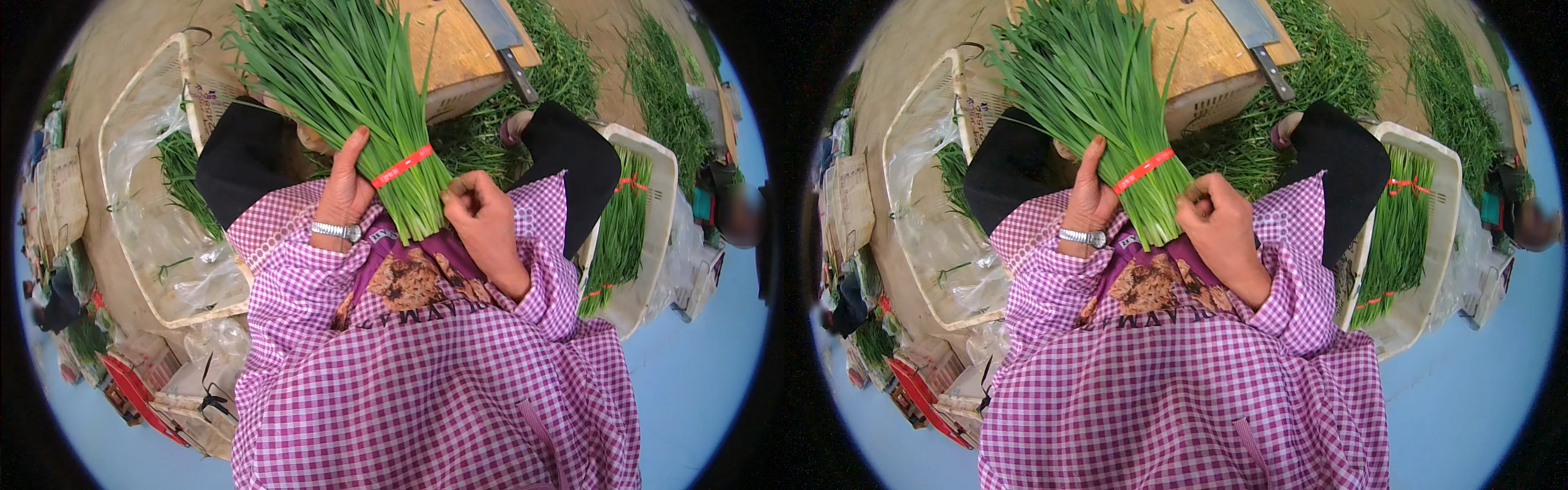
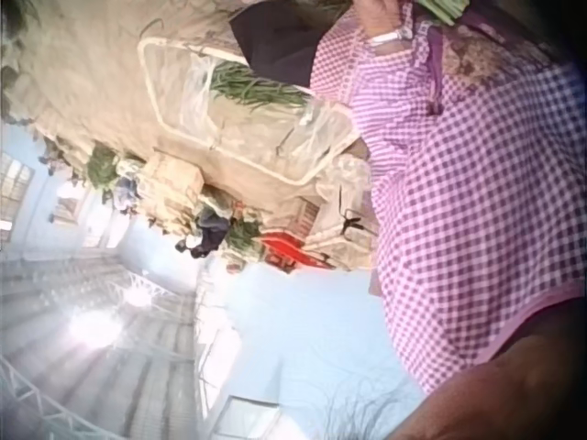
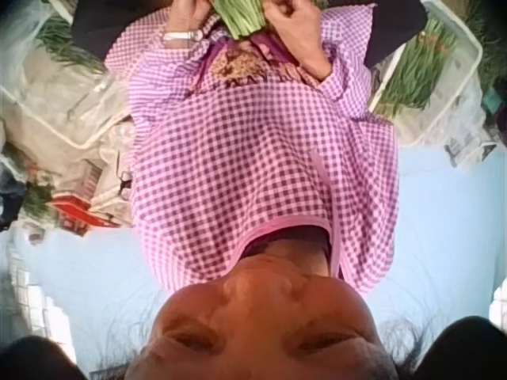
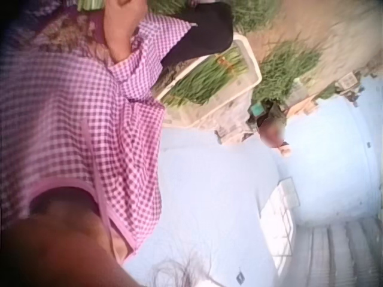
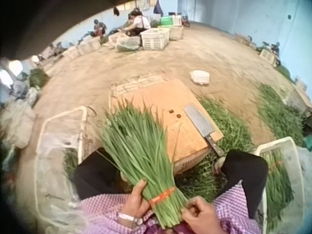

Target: The person gathers green onions from a basket, aligns them into a neat bunch, and secures them with a red rubber band. The person then uses a knife to trim the root ends of the bundle on a wooden cutting board.

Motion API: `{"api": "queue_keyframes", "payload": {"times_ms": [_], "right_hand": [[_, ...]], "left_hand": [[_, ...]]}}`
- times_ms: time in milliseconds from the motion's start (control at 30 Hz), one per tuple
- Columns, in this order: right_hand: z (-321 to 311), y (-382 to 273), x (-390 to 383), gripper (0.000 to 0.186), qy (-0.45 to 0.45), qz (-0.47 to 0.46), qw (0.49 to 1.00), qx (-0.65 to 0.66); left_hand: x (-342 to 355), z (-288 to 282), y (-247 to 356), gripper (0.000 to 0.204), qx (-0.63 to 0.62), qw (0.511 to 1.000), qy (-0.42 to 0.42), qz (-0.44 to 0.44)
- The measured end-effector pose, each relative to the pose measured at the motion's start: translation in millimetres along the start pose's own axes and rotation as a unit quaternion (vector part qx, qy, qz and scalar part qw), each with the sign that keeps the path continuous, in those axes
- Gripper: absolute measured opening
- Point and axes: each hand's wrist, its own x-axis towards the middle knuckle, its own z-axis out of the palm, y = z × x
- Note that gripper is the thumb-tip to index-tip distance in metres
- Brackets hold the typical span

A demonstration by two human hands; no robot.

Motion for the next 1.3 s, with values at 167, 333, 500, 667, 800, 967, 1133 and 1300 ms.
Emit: {"api": "queue_keyframes", "payload": {"times_ms": [167, 333, 500, 667, 800, 967, 1133, 1300], "right_hand": [[-10.1, -16.4, -8.5, 0.008, -0.081, 0.143, 0.968, 0.19], [-52.8, -37.5, -32.8, 0.008, -0.18, 0.128, 0.953, 0.208], [-139.4, -67.2, -43.8, 0.01, -0.078, 0.046, 0.966, 0.244], [-194.4, -84.1, -18.3, 0.008, 0.099, -0.082, 0.956, 0.264], [-173.0, -57.6, 14.4, 0.023, 0.258, -0.104, 0.941, -0.192], [-99.4, -30.6, 4.5, 0.01, 0.072, -0.012, 0.997, -0.039], [-43.1, 4.9, 3.7, 0.008, -0.027, 0.035, 0.997, 0.058], [-35.7, 11.5, 12.3, 0.028, -0.068, 0.03, 0.997, -0.009]], "left_hand": [[3.0, -6.0, -0.4, 0.039, -0.028, 1.0, 0.005, -0.01], [2.2, -6.4, 2.8, 0.044, -0.03, 0.999, 0.014, 0.001], [5.8, -11.3, 1.3, 0.047, -0.035, 0.999, 0.001, -0.008], [6.6, -16.6, 1.1, 0.048, -0.035, 0.999, 0.008, -0.006], [5.4, -18.9, 2.5, 0.049, -0.032, 0.999, 0.01, 0.001], [5.5, -18.3, 2.5, 0.048, -0.026, 1.0, 0.013, 0.004], [6.9, -21.9, 2.8, 0.048, -0.04, 0.999, 0.001, -0.005], [5.8, -21.2, 2.2, 0.048, -0.03, 1.0, 0.004, 0.004]]}}
